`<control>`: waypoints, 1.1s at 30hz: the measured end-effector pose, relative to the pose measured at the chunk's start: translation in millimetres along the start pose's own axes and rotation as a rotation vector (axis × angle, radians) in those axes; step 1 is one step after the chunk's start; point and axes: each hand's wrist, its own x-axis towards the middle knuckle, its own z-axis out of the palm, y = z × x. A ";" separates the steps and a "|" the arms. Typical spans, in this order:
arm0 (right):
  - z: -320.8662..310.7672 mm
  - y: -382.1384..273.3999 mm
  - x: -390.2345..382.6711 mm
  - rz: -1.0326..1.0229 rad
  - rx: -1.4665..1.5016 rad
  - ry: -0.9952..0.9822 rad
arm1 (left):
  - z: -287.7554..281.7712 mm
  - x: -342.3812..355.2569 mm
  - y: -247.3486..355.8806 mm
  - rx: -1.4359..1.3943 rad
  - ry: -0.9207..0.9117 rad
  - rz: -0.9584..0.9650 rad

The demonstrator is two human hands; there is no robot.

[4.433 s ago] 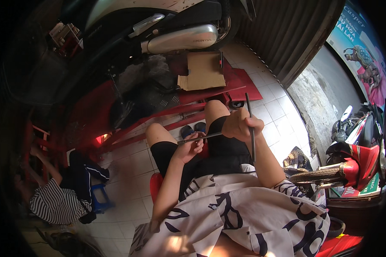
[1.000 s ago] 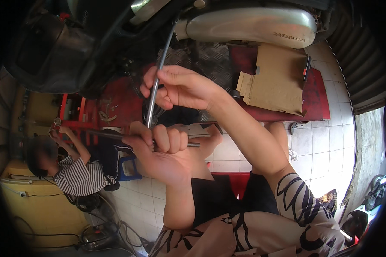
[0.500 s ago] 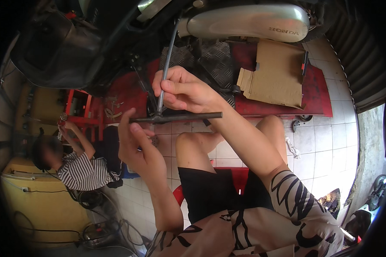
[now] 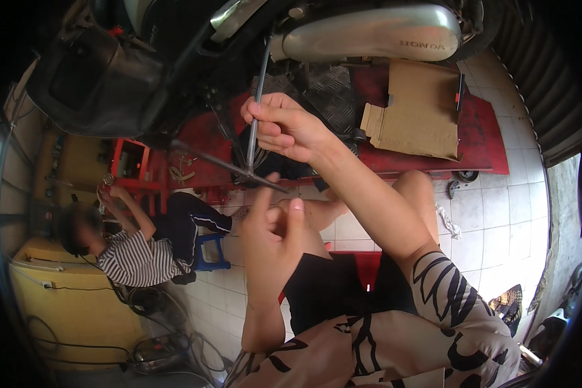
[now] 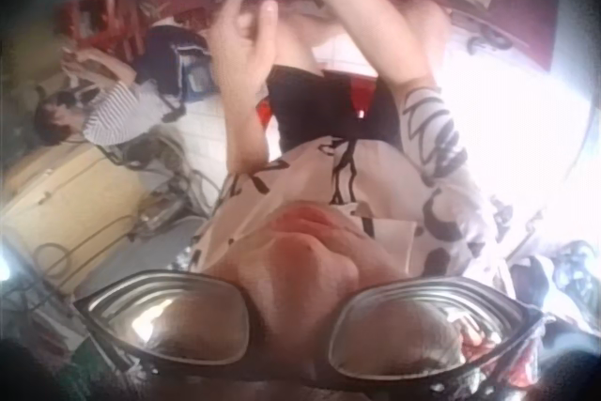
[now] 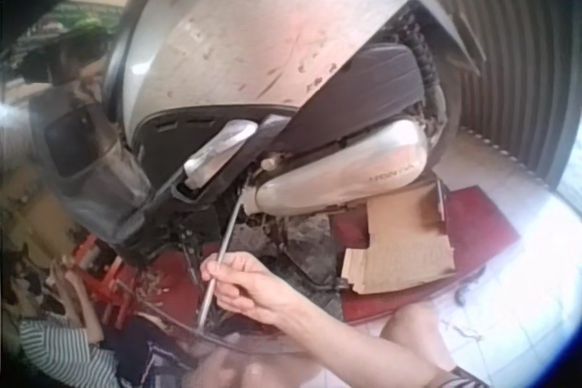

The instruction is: The person uses a T-handle wrench to loosen and remove bolts from the underside of a silver Honda motorcycle. They place the removed bolts on a piece of cardboard nearby.

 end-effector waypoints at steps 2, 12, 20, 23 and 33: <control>-0.5 -4.0 -3.4 0.005 -0.019 0.045 | 5.4 0.9 7.3 -0.067 -0.159 0.157; -9.7 -4.0 1.2 -0.028 0.057 0.036 | -5.2 4.5 8.7 -0.134 -0.311 0.128; -9.5 -7.9 0.3 -0.040 0.090 0.058 | -5.1 6.1 15.8 -0.223 -0.023 -0.134; -11.9 -7.9 0.5 -0.052 0.108 0.046 | -2.1 1.5 26.3 -0.276 -0.137 0.115; -8.7 -13.1 3.1 -0.099 0.196 -0.005 | -4.8 -3.5 31.6 -0.203 -0.235 0.123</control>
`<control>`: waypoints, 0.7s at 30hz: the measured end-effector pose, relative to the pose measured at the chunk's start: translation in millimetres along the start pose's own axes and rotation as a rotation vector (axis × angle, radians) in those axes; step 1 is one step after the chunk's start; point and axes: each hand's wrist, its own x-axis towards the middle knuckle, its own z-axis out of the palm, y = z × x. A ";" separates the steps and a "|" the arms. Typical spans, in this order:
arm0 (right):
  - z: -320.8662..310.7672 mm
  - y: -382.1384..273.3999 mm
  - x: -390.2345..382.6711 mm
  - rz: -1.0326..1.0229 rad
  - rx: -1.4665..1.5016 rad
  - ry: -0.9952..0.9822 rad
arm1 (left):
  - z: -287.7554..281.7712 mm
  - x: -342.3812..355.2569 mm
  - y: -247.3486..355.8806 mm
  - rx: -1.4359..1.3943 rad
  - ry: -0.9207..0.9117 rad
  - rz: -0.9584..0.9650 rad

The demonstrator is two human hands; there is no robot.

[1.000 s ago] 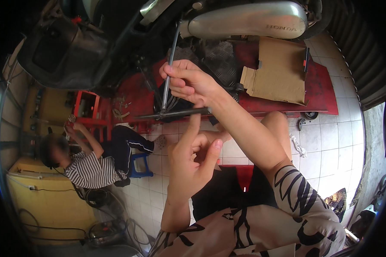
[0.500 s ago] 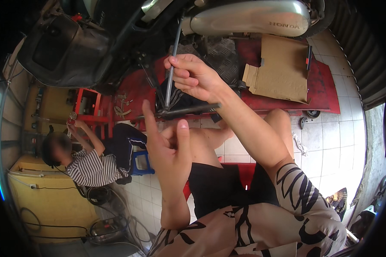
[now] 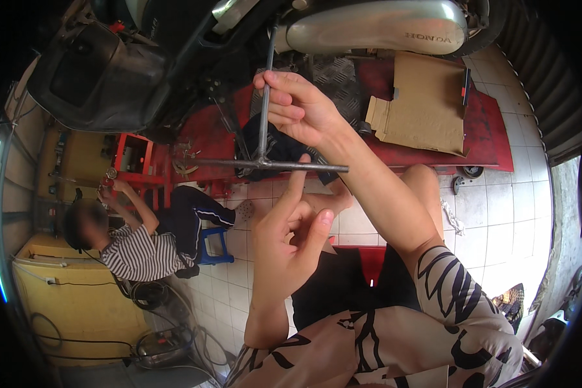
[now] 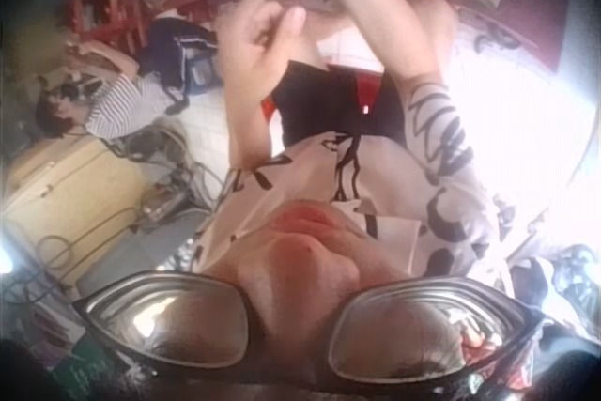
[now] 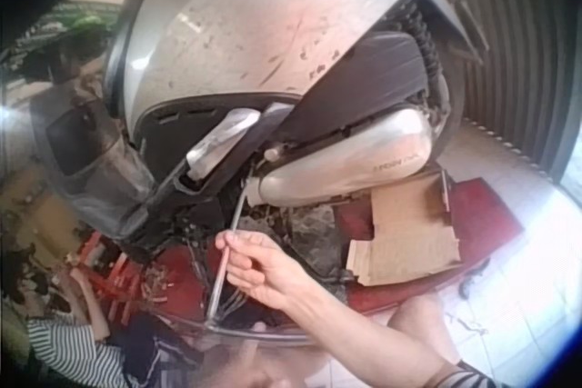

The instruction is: The person uses a T-handle wrench to loosen and remove bolts from the underside of a silver Honda motorcycle. They place the removed bolts on a piece of cardboard nearby.

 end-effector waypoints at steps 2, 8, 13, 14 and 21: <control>4.1 -5.2 -2.9 -0.011 -0.070 0.037 | 2.6 3.2 -1.8 -0.046 0.125 0.089; 6.8 -8.5 -2.4 -0.033 -0.042 0.017 | 10.4 -2.3 -14.0 -0.095 0.460 0.044; 7.6 -13.2 -4.3 -0.035 -0.055 0.050 | 10.5 -4.3 -10.7 0.137 0.019 0.119; 3.9 -13.0 -4.9 -0.028 -0.074 0.057 | 13.3 -2.8 2.0 0.087 0.061 0.144; 7.4 -11.3 -2.2 -0.027 -0.062 0.077 | 12.8 -6.4 -8.9 0.098 0.375 0.052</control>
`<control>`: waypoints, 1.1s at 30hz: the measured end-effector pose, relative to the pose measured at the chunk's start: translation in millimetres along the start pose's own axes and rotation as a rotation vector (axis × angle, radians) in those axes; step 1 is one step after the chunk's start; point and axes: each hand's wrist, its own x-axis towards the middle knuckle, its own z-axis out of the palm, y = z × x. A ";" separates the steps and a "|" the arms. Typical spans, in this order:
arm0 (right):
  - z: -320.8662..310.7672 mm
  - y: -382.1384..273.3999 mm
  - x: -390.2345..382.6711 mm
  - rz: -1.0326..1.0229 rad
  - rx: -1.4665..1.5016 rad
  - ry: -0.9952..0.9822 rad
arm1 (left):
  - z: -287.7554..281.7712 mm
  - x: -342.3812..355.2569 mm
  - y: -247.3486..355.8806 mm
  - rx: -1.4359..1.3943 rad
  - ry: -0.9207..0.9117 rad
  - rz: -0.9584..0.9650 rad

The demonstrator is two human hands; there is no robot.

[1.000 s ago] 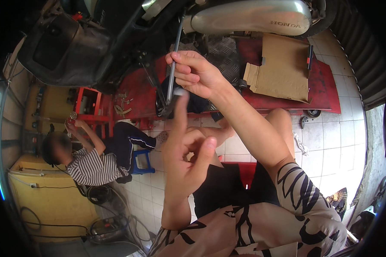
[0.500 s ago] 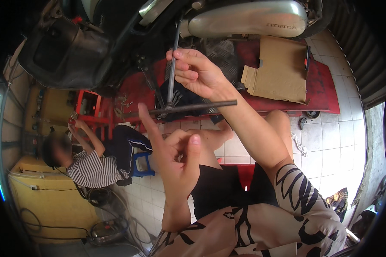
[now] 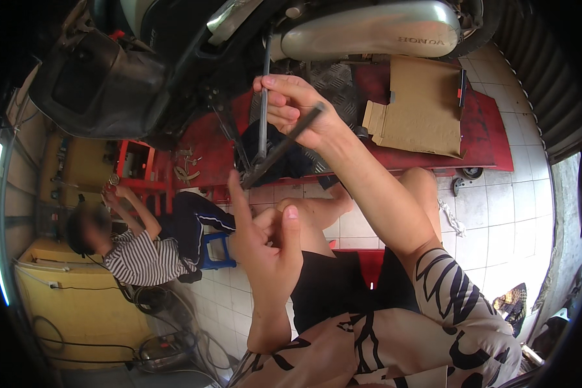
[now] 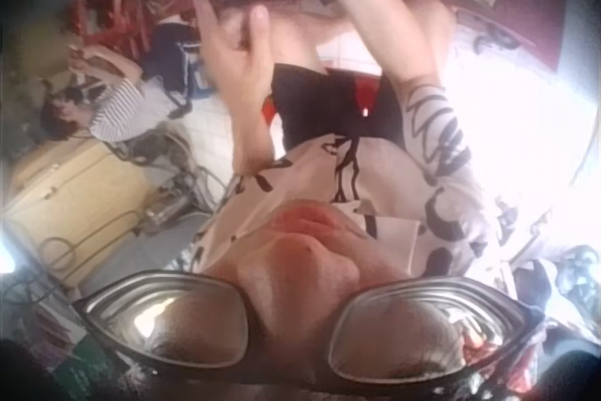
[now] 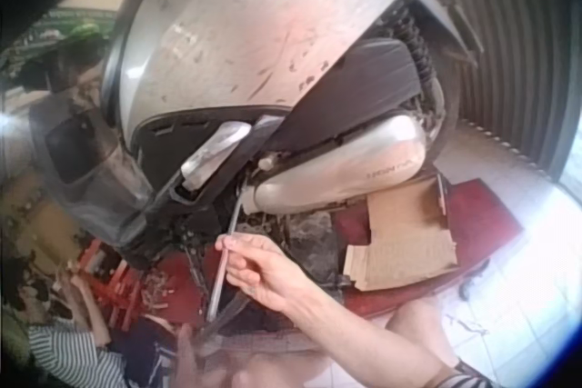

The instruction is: The person uses a T-handle wrench to loosen and remove bolts from the underside of a silver Honda motorcycle. They place the removed bolts on a piece of cardboard nearby.

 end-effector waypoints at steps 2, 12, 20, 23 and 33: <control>0.5 -0.7 -0.4 -0.011 -0.004 0.009 | -1.1 -6.5 -6.9 0.039 -0.213 -0.160; -0.5 2.2 -0.6 0.004 -0.083 0.106 | 6.6 -1.6 10.5 -0.029 0.015 -0.064; -12.0 4.2 -1.4 0.006 -0.061 0.129 | 5.9 8.3 18.2 -0.152 -0.105 0.039; -9.9 4.2 -0.2 -0.001 -0.029 0.106 | -0.1 10.1 2.2 -0.057 0.106 -0.021; -12.6 0.8 -1.8 -0.026 -0.093 0.106 | 13.0 2.0 12.6 -0.172 0.003 0.045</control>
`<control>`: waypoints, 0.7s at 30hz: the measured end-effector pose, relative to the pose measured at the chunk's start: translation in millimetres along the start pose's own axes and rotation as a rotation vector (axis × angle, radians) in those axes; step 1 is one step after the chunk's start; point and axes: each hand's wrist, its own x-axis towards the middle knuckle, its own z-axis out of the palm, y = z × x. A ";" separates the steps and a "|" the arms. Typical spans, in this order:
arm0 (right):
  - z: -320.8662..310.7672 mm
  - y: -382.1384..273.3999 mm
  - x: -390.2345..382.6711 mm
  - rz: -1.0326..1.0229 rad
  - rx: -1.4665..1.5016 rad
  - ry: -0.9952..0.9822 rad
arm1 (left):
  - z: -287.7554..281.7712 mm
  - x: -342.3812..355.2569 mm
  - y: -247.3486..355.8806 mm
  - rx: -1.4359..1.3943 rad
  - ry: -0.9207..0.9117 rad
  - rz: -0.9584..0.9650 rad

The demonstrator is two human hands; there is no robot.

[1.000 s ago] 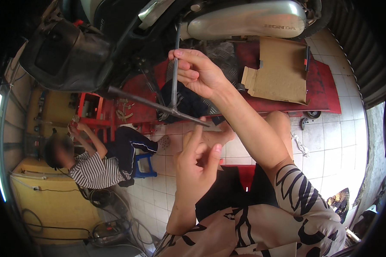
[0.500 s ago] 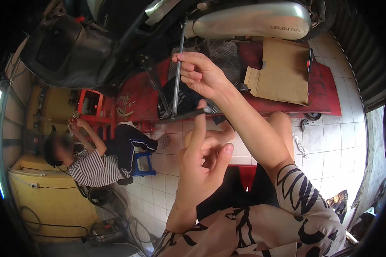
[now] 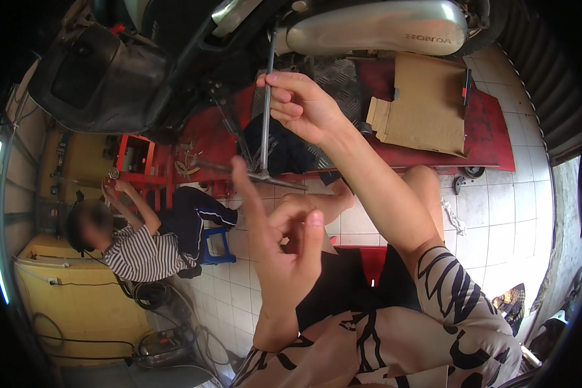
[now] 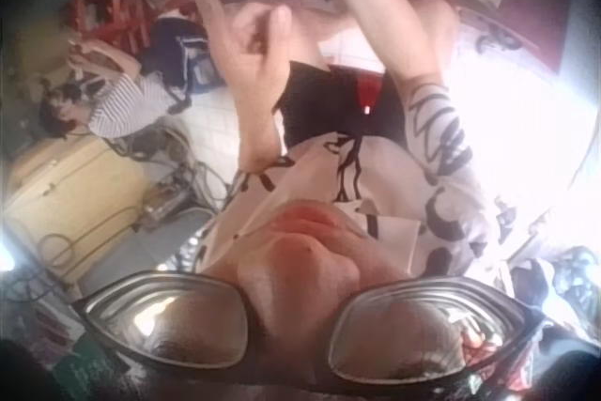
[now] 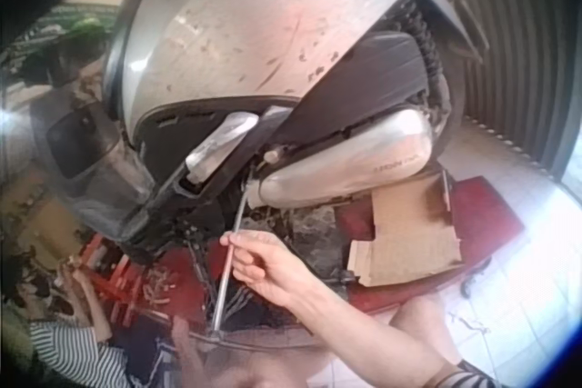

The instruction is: The person uses a T-handle wrench to loosen and remove bolts from the underside of a silver Honda motorcycle. They place the removed bolts on a piece of cardboard nearby.

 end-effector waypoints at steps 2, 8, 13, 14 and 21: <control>0.2 -0.9 1.8 -0.004 -0.009 -0.013 | -10.4 2.2 -8.0 0.092 0.135 -0.024; 0.9 5.1 5.2 -0.030 -0.042 -0.041 | -3.1 -8.3 -12.1 0.120 -0.295 -0.025; -8.3 0.5 6.3 -0.022 -0.009 -0.110 | 4.2 0.6 6.1 -0.007 -0.012 -0.063; -8.7 0.5 7.5 -0.026 0.012 -0.113 | 10.3 1.2 4.7 -0.090 0.130 -0.071; -3.7 0.3 9.0 -0.062 0.049 -0.099 | 2.6 1.6 -1.7 0.127 -0.343 0.026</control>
